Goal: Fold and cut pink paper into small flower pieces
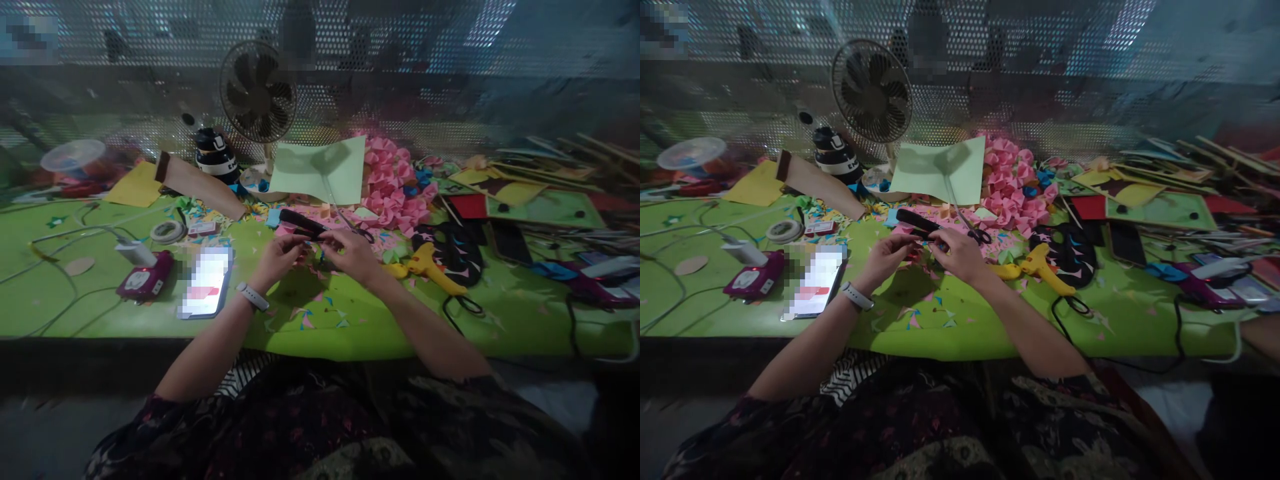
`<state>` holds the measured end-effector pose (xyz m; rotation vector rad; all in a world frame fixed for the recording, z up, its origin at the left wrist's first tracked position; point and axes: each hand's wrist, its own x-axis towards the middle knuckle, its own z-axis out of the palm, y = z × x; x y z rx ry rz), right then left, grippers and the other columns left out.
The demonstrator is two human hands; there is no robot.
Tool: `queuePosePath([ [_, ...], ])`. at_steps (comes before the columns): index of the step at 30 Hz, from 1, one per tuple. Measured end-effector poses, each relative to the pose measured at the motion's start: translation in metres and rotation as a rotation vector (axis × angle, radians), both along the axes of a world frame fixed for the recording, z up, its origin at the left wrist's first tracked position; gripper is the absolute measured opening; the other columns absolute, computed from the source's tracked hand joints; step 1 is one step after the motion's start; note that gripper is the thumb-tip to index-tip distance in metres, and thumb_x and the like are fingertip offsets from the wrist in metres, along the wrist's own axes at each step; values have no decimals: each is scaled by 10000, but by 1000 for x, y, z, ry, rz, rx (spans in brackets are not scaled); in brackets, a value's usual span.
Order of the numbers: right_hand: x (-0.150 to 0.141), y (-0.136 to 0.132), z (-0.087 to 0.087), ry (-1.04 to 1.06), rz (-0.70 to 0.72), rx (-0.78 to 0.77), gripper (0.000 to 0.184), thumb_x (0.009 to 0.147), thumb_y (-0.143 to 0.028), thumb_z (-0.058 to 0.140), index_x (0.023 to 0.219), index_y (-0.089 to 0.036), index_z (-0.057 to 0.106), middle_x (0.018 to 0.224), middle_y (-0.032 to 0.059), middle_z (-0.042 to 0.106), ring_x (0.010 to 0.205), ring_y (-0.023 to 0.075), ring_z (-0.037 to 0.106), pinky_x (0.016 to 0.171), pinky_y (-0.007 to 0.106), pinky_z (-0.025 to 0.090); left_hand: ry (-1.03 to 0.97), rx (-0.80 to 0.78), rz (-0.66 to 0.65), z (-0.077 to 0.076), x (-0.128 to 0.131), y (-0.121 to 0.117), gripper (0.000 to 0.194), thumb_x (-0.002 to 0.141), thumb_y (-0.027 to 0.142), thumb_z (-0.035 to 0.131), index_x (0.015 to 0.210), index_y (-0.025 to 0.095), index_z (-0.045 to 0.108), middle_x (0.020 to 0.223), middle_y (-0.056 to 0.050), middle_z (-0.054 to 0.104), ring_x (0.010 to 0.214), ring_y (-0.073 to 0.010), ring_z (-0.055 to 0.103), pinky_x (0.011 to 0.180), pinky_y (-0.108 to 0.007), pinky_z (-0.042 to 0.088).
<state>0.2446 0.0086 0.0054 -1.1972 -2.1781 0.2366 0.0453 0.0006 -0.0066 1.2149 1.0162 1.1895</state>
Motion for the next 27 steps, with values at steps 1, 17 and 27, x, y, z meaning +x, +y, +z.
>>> queuePosePath([
  [1,2,4,-1,-10,-4,-9,293,931,-236,520,1147,-181,710,1084,103,731,926,225,670,839,344,515,-14,-20,11,0,-1,0,219,736,229,739,935,141,764,779,-38,749,647,-118,664,637,-233,530],
  [17,28,45,-17,92,229,-240,131,863,-270,616,950,-192,675,1085,109,660,1020,242,594,920,403,477,-262,-162,-49,-1,-10,4,293,707,338,844,905,150,739,779,-26,729,662,-113,675,613,-225,514],
  [27,4,7,7,990,112,-837,175,695,-306,642,783,-215,521,486,-106,384,375,56,269,368,187,230,127,375,-123,-5,-3,2,490,894,229,644,1378,192,583,959,-67,754,896,-156,708,794,-268,559],
])
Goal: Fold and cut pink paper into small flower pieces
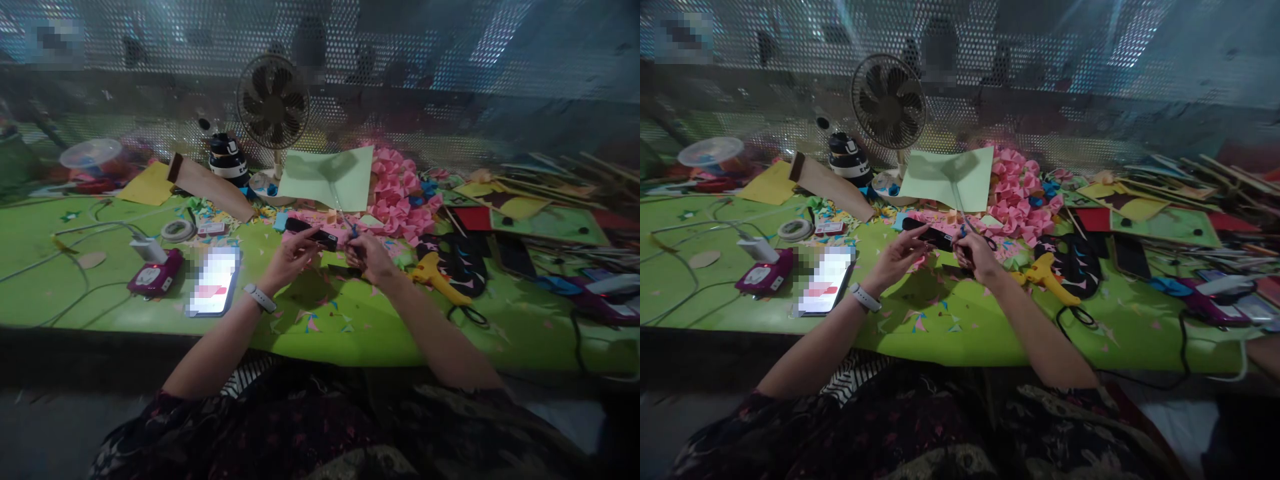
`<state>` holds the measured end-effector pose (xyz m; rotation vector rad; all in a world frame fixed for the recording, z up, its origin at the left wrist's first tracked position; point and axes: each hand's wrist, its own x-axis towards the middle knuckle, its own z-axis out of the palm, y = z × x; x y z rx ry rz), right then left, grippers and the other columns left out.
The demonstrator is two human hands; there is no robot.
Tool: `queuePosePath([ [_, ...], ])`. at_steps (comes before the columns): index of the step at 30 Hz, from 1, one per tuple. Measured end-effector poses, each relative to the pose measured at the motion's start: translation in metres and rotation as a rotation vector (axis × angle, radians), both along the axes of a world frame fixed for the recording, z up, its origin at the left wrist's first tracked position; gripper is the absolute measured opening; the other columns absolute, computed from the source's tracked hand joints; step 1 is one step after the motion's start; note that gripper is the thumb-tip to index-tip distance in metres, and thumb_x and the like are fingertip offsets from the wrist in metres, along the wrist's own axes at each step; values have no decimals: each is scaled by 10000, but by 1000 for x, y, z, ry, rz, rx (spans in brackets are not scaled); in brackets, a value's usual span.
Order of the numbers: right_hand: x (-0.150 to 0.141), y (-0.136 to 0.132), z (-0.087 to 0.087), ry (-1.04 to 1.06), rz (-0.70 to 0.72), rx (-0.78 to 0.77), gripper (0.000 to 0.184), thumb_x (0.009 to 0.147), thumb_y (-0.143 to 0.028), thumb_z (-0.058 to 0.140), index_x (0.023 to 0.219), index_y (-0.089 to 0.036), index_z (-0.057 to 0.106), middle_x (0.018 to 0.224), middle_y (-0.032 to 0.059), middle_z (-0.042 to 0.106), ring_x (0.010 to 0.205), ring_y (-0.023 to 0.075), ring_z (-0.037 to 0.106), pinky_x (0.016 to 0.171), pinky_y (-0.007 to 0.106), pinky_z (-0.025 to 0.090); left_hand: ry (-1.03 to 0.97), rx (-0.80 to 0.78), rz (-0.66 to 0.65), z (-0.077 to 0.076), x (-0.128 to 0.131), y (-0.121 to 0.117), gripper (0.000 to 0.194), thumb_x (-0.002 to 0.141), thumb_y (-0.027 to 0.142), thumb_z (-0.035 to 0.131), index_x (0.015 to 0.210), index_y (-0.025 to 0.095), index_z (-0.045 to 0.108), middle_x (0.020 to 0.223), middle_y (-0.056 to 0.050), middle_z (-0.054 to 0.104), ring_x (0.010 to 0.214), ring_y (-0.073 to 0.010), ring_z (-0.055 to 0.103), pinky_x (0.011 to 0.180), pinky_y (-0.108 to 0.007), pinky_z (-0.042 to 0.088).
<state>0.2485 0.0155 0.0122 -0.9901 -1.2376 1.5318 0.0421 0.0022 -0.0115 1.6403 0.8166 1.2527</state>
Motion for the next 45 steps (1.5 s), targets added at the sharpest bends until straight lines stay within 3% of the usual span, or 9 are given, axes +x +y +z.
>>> queuePosePath([
  [2,-5,-9,2,-91,43,-15,216,733,-360,680,778,-207,534,455,-124,325,360,44,203,354,186,158,87,147,48,-1,1,-1,485,930,234,602,1410,197,545,1029,-91,753,959,-175,715,853,-300,566],
  [8,-7,-17,7,-139,127,-92,422,751,-584,713,725,-180,595,396,-129,286,331,39,185,343,211,159,310,521,107,-9,0,0,506,986,204,519,1484,245,438,1114,-94,753,1066,-191,707,968,-368,556],
  [14,-12,-22,6,-124,158,-79,348,630,-430,836,674,-169,609,403,-93,424,352,31,266,376,206,159,385,673,105,-13,1,1,582,977,165,522,1527,263,361,1179,-103,737,1104,-215,704,930,-390,589],
  [17,-17,-25,5,-89,132,-69,353,595,-414,863,693,-169,628,450,-68,518,363,38,335,379,204,185,346,619,126,-12,4,-2,544,964,168,545,1485,255,415,1241,-114,707,1171,-218,670,987,-414,562],
  [21,-23,-24,4,106,-39,-143,428,539,-442,915,691,-203,594,391,-131,371,337,30,234,351,204,154,156,381,283,-8,11,-10,327,924,244,620,1245,183,596,1176,-128,700,1056,-201,680,884,-367,575],
  [25,-24,-23,4,128,-94,-144,448,542,-463,918,676,-199,582,381,-140,312,346,30,219,344,196,137,-23,-110,86,-2,19,-19,275,903,393,632,1048,165,686,1052,-103,730,918,-178,684,785,-313,570],
  [28,-24,-22,2,108,-122,-115,431,576,-473,899,706,-189,602,399,-136,325,348,26,226,344,198,137,-158,-313,-8,0,21,-21,324,824,439,709,983,157,721,1008,-94,742,897,-189,691,787,-319,567],
  [40,-25,-19,0,108,-246,-57,506,492,-510,923,673,-207,561,407,-133,302,366,31,218,358,199,156,-280,-448,-29,-4,22,-15,392,683,432,848,907,135,725,885,-68,758,789,-154,696,757,-311,576],
  [45,-12,-19,2,-215,-188,138,580,753,-777,615,703,-199,619,457,-85,296,399,71,235,416,261,168,-278,-448,57,4,17,-15,354,710,422,827,899,143,719,854,-51,752,755,-132,686,677,-254,551],
])
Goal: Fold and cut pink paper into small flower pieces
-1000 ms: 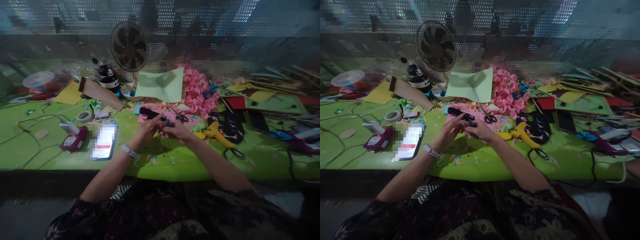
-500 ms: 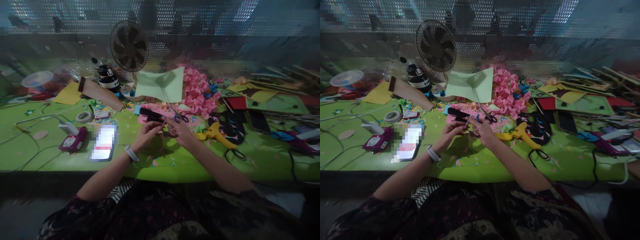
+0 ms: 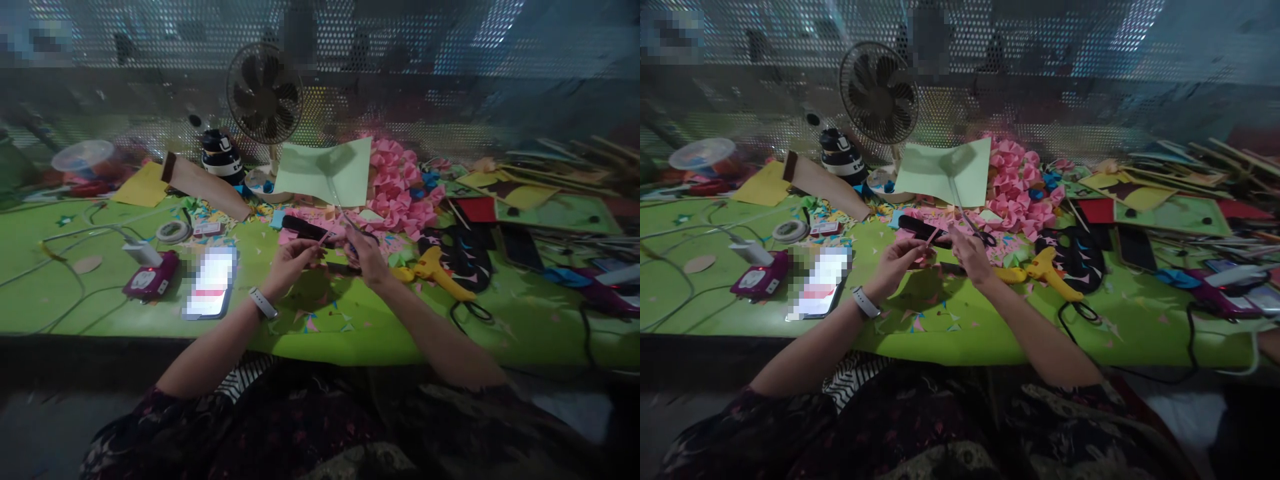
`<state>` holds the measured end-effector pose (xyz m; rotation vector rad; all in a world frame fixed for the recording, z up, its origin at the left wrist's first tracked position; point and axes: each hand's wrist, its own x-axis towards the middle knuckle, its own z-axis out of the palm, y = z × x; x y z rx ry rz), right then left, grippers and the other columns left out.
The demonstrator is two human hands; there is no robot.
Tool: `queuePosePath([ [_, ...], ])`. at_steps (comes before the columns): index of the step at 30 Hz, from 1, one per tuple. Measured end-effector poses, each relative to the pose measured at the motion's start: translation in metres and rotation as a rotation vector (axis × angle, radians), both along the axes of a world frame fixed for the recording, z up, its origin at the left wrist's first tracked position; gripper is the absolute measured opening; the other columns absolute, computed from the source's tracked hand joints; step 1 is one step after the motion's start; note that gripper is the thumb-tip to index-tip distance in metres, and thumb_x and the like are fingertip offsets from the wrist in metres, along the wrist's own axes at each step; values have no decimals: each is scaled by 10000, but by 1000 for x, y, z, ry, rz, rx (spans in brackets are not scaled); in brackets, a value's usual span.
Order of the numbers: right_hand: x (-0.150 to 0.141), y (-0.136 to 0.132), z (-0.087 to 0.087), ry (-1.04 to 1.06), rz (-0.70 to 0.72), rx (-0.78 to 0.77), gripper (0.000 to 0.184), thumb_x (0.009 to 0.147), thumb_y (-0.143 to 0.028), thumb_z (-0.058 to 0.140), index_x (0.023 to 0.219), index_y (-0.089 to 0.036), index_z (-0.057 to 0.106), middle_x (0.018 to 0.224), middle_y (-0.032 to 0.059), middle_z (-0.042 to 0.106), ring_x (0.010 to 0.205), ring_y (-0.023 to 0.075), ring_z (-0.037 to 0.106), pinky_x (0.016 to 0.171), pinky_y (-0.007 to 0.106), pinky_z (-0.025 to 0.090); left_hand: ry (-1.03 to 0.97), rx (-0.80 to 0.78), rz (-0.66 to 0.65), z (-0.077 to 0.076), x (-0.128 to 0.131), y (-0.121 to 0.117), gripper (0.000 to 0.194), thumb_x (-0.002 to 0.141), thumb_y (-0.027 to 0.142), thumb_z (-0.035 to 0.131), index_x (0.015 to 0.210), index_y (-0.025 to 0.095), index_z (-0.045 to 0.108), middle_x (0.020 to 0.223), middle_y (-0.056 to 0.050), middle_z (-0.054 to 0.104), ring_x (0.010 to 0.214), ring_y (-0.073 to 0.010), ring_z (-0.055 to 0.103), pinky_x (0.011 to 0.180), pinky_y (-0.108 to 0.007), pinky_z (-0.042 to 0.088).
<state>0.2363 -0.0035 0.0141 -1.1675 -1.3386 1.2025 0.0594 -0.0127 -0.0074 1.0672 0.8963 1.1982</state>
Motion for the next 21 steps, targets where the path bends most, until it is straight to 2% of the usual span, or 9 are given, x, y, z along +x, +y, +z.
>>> queuePosePath([
  [2,3,-3,2,-258,15,139,660,843,-799,455,651,-192,629,469,-45,341,441,96,318,465,280,207,-9,4,36,2,-2,1,346,702,416,830,892,148,720,826,-42,747,725,-123,678,646,-238,534],
  [4,2,-5,2,-476,7,252,676,874,-782,410,579,-196,575,481,-15,401,491,116,387,510,290,234,-22,20,43,4,-4,2,342,699,413,831,887,151,718,817,-40,745,712,-122,674,630,-234,526],
  [7,-2,-7,1,-625,14,340,666,896,-758,380,535,-203,453,509,-1,449,513,120,394,536,291,240,-27,37,29,4,-5,1,321,707,400,825,879,154,712,827,-40,742,717,-126,675,624,-239,523],
  [10,-3,-6,-2,-653,13,356,656,912,-743,353,538,-207,414,511,0,452,506,120,384,533,289,240,-22,47,11,6,-5,0,277,730,371,813,875,155,718,819,-35,731,722,-126,671,634,-247,525],
  [15,0,-4,-1,-649,23,322,650,899,-743,383,553,-202,483,519,12,499,523,132,434,536,283,273,-70,57,-33,9,-6,-1,286,669,330,862,869,160,749,824,-33,744,702,-105,657,680,-255,540],
  [21,0,-7,4,-560,91,256,669,880,-758,412,561,-188,557,499,9,512,488,127,436,508,274,307,-56,82,-3,5,-7,2,343,601,413,903,802,171,768,797,-42,761,702,-133,676,697,-296,561],
])
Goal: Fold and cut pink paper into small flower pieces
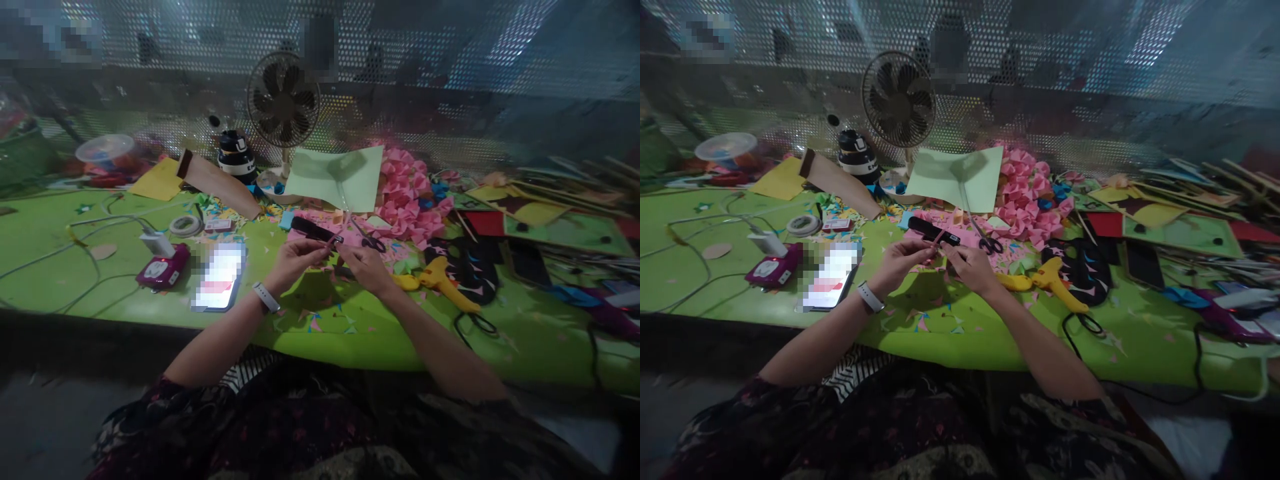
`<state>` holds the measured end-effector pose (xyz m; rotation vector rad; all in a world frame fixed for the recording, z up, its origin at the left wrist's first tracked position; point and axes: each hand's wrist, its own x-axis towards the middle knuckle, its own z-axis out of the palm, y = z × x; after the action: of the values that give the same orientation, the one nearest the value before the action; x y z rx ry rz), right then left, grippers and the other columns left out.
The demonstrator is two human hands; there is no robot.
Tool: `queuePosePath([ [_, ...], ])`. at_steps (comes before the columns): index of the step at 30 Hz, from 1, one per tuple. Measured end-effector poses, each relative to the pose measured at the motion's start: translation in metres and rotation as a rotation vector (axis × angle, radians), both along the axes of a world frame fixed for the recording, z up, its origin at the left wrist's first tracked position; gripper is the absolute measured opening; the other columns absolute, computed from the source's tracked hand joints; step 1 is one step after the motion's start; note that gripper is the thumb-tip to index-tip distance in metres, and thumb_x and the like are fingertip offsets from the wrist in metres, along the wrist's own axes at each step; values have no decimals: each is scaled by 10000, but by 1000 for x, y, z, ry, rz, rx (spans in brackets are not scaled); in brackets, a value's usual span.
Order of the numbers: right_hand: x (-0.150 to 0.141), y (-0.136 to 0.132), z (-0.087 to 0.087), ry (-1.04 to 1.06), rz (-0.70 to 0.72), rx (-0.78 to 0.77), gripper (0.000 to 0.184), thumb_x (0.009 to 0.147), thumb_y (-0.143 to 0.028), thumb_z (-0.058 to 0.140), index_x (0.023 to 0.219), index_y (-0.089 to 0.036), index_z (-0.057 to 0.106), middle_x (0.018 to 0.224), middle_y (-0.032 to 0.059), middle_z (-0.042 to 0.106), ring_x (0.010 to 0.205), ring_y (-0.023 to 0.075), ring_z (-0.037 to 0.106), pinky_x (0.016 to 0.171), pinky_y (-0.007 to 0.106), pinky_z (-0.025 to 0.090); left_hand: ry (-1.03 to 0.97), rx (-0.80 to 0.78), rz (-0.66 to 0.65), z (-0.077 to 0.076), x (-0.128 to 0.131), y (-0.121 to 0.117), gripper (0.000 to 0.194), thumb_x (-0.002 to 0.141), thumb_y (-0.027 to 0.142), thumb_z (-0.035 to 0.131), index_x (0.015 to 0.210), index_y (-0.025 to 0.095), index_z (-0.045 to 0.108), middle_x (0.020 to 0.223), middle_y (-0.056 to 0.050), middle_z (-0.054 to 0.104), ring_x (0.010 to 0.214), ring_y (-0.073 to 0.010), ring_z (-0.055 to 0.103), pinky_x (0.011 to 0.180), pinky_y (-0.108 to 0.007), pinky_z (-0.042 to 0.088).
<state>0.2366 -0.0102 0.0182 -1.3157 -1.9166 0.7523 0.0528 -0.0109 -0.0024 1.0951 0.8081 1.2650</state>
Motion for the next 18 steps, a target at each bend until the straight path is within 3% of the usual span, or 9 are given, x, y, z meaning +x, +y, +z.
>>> queuePosePath([
  [18,0,-2,-2,48,84,-104,700,865,-774,444,592,-173,679,556,48,644,478,126,507,510,264,362,8,47,20,-1,1,0,372,589,465,906,772,169,776,731,-44,754,656,-124,670,661,-279,541],
])
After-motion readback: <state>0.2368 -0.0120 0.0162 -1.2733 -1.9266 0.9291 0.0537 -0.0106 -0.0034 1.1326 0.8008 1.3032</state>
